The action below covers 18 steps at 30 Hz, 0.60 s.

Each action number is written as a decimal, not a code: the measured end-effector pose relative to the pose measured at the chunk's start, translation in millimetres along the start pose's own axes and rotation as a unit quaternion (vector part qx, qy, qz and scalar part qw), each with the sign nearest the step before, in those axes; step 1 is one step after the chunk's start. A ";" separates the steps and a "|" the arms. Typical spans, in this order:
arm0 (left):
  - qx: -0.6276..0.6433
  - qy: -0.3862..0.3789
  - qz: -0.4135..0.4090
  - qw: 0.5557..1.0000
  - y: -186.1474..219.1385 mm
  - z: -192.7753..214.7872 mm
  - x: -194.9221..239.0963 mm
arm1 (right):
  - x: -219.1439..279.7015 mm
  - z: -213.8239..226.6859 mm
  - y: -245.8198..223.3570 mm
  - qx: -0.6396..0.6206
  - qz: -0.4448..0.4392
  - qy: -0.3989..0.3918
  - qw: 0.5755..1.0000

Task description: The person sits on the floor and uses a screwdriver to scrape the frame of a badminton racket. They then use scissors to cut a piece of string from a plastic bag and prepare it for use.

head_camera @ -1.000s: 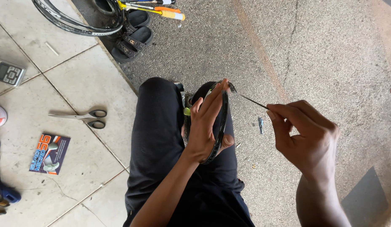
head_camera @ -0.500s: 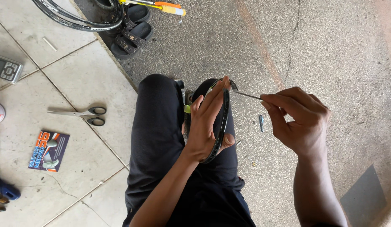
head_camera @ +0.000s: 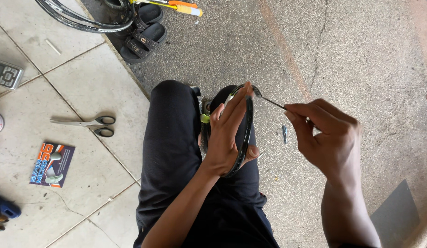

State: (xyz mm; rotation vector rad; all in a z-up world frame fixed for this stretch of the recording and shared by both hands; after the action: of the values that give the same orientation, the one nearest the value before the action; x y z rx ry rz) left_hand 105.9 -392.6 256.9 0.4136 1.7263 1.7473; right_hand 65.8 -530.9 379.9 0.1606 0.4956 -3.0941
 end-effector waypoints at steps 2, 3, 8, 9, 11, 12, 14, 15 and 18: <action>-0.005 0.003 -0.010 1.000 -2.9 -6.6 0.0 | 4.2 9.2 -18.3 0.070 -0.026 -0.002 0.997; -0.010 0.006 -0.019 1.000 -3.5 -9.9 0.0 | 6.7 14.2 -26.1 0.139 -0.052 -0.004 0.989; -0.012 -0.006 -0.010 1.000 -2.9 -15.8 -0.6 | 11.1 19.4 -38.3 0.239 -0.076 -0.038 0.967; -0.018 -0.011 -0.007 1.000 -4.0 -15.6 -0.2 | 11.3 19.7 -38.6 0.248 -0.084 -0.046 0.964; -0.017 -0.010 -0.016 1.000 -5.4 -15.3 0.9 | 12.5 21.4 -37.6 0.234 -0.075 -0.034 0.969; -0.015 -0.006 -0.022 1.000 -5.8 -15.1 2.2 | 13.0 22.4 -37.9 0.219 -0.064 -0.025 0.973; -0.016 -0.007 -0.018 1.000 -6.0 -11.1 1.5 | 17.5 22.3 -34.5 0.215 -0.064 -0.012 0.974; -0.017 -0.009 -0.013 1.000 -6.6 -9.1 1.5 | 19.8 23.0 -32.9 0.211 -0.065 0.002 0.975; -0.009 -0.003 -0.013 1.000 -4.7 -4.7 2.2 | 22.9 24.4 -28.5 0.160 -0.037 0.034 0.986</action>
State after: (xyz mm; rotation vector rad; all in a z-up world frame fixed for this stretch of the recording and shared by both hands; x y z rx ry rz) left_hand 102.3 -395.2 251.4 0.3862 1.7029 1.7400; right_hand 40.0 -511.1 409.4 0.2543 -0.0020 -3.2277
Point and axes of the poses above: each hand's wrist, its own x-axis away from the middle knuckle, its own z-axis out of the back of the hand, y = z × x, the point moved 7 cm from there along -x, towards the middle knuckle, and after that the axes turned 6 degrees about -y, right-handed, at the moved point
